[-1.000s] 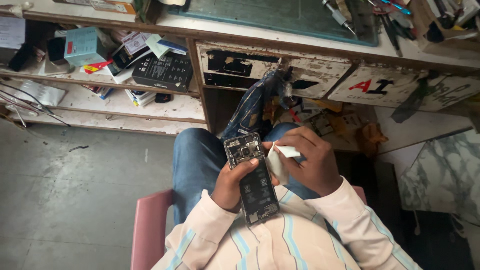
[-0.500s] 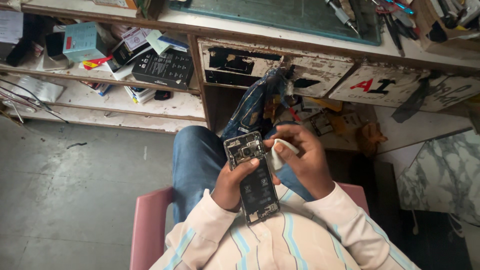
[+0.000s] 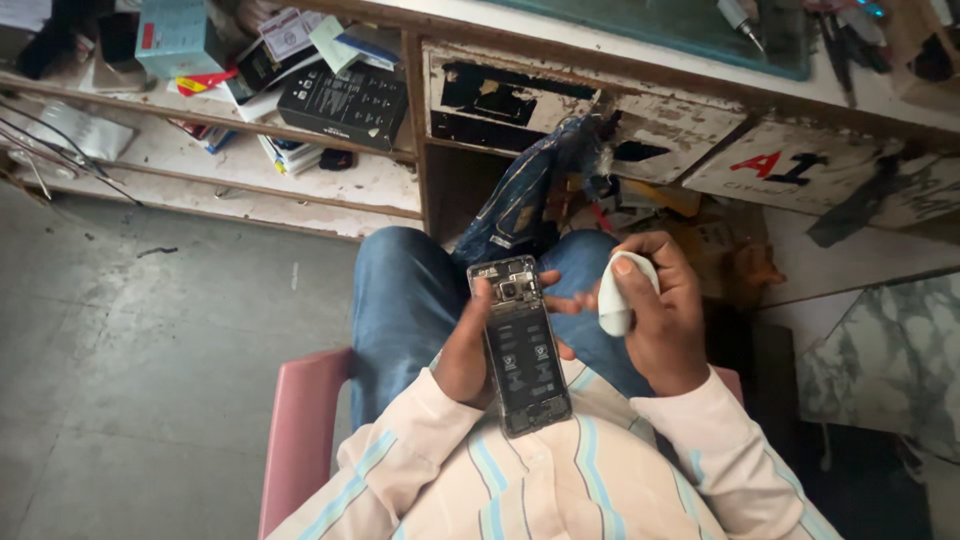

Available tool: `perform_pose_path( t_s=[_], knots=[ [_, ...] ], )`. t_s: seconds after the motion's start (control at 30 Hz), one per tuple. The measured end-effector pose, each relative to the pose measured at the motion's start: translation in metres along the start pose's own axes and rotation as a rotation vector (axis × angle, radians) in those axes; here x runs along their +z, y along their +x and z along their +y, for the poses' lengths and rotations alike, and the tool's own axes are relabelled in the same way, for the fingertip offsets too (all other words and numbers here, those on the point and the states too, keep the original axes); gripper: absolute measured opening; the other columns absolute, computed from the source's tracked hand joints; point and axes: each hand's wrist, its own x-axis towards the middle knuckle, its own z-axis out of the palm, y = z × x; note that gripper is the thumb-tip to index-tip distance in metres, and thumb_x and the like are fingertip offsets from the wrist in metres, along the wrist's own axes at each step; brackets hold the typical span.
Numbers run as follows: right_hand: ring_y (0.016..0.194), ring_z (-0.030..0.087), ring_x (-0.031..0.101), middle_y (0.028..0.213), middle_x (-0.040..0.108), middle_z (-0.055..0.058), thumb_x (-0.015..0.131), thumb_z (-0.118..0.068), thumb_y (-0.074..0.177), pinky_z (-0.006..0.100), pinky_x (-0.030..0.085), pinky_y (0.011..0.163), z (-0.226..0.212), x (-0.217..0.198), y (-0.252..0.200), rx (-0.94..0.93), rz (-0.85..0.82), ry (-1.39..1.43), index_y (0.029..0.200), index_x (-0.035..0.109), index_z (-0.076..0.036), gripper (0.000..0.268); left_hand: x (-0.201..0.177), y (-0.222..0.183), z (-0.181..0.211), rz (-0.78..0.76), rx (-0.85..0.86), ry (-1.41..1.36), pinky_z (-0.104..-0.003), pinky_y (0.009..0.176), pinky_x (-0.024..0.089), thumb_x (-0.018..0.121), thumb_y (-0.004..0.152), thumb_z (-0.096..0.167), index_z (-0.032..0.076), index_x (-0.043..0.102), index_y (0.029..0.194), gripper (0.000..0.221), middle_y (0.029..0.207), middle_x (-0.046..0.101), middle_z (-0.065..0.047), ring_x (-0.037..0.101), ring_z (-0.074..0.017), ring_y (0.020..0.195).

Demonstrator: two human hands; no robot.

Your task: The person holds a disassembled smartphone, manipulates internal components, and wipes the camera area with a white cloth. The person then powers on the device and navigates the screen while seated.

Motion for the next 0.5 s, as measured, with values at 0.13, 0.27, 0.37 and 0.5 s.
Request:
perform_pose_path(
  t_s=[0.13, 0.27, 0.37, 0.5],
  knots=[
    [0.070, 0.010, 0.060, 0.087, 0.066, 0.004, 0.064, -0.013, 0.099, 0.029, 0.050, 0.060, -0.013, 0.008, -0.003, 0.028, -0.039, -0.363, 0.106, 0.064, -0.004, 0.011, -0.009, 0.004, -0.008, -0.032, 0.013, -0.044, -0.041, 0.085, 0.062, 0.020, 0.092, 0.087, -0.004, 0.034, 0.161, 0.115, 0.123, 0.065, -0.022, 0.073, -0.0306, 0.096],
    [0.075, 0.011, 0.066, 0.086, 0.071, 0.005, 0.069, -0.007, 0.091, 0.029, 0.053, 0.066, -0.033, 0.025, -0.004, -0.164, -0.152, -0.712, 0.098, 0.069, -0.001, 0.008, -0.014, 0.007, -0.014, -0.078, 0.025, -0.093, -0.041, 0.080, 0.062, 0.019, 0.086, 0.092, -0.002, 0.033, 0.163, 0.123, 0.121, 0.066, -0.018, 0.074, -0.0318, 0.092],
    [0.079, 0.018, 0.071, 0.091, 0.072, 0.009, 0.072, -0.005, 0.085, 0.032, 0.055, 0.069, -0.049, 0.037, 0.000, -0.334, -0.201, -0.880, 0.096, 0.070, -0.001, 0.011, -0.012, 0.008, -0.017, -0.086, 0.033, -0.171, -0.040, 0.081, 0.061, 0.018, 0.083, 0.093, 0.004, 0.032, 0.165, 0.123, 0.124, 0.067, -0.017, 0.074, -0.0309, 0.092],
    [0.086, 0.029, 0.073, 0.095, 0.071, 0.012, 0.072, -0.005, 0.086, 0.036, 0.056, 0.075, -0.052, 0.057, 0.000, -0.450, -0.264, -0.978, 0.099, 0.069, -0.003, 0.013, -0.011, 0.009, -0.018, -0.018, 0.059, -0.197, -0.037, 0.094, 0.057, 0.019, 0.083, 0.091, 0.005, 0.033, 0.165, 0.120, 0.129, 0.066, -0.014, 0.069, -0.0246, 0.107]
  ],
)
